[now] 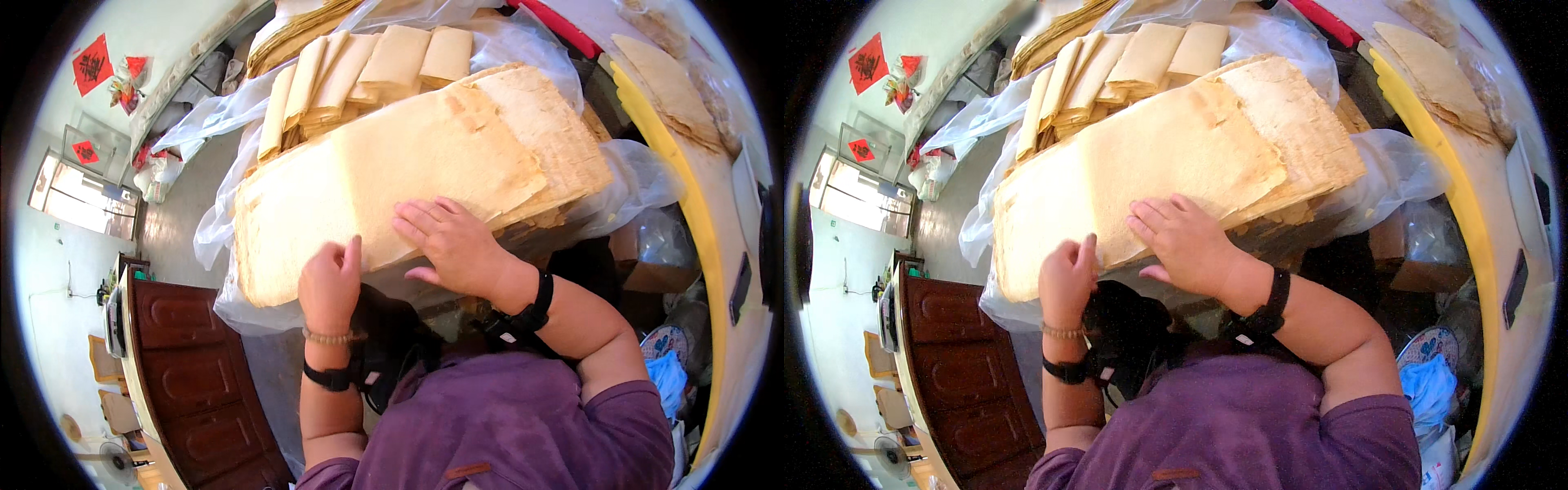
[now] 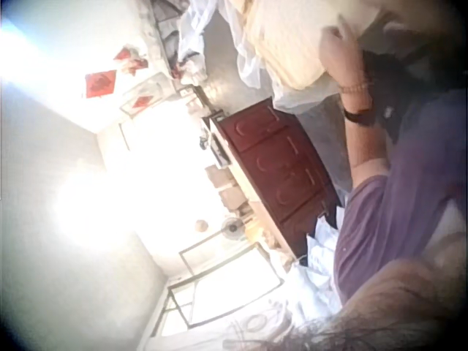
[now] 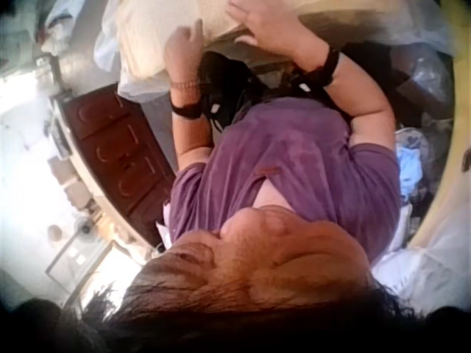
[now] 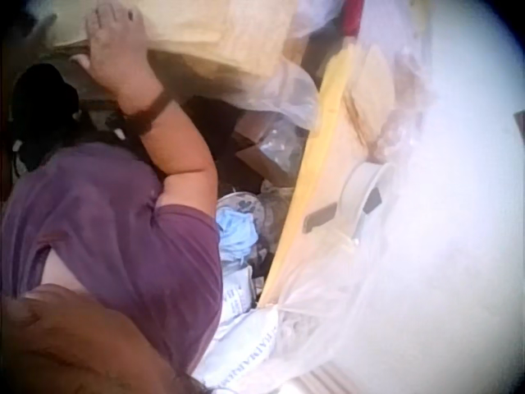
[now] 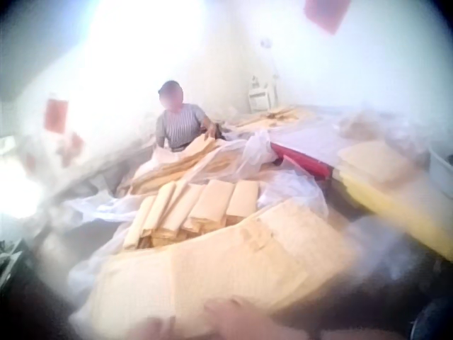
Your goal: The person peels and folds individual large thin beige sheets from a thick stack by hand.
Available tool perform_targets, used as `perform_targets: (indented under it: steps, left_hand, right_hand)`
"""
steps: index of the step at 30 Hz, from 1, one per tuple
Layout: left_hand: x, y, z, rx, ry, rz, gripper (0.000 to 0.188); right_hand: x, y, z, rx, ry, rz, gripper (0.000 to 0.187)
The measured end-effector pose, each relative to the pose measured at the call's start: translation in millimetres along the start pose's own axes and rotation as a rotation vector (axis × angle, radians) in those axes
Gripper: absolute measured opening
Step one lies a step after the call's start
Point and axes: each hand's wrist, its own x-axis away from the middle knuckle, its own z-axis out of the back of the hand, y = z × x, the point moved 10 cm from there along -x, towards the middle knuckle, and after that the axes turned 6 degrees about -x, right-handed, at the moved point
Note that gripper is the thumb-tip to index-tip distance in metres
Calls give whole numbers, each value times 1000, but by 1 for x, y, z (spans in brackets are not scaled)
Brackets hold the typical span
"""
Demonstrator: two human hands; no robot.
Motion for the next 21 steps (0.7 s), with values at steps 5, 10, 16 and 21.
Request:
perform_targets:
  steps: [5, 10, 16, 21]
  left_hand:
    - [23, -2, -34, 504, -335, 232, 41]
    - [22, 1, -43, 885, -373, 254, 34]
    - [8, 46, -23, 1085, -407, 158, 30]
    - [0, 38, -19, 961, -296, 60, 22]
  right_hand:
    - [1, -3, 1, -1, -14, 9, 70]
    - [-2, -7, 4, -7, -3, -8, 70]
    - [-11, 0, 11, -103, 141, -103, 62]
    - [-18, -11, 21, -128, 219, -121, 53]
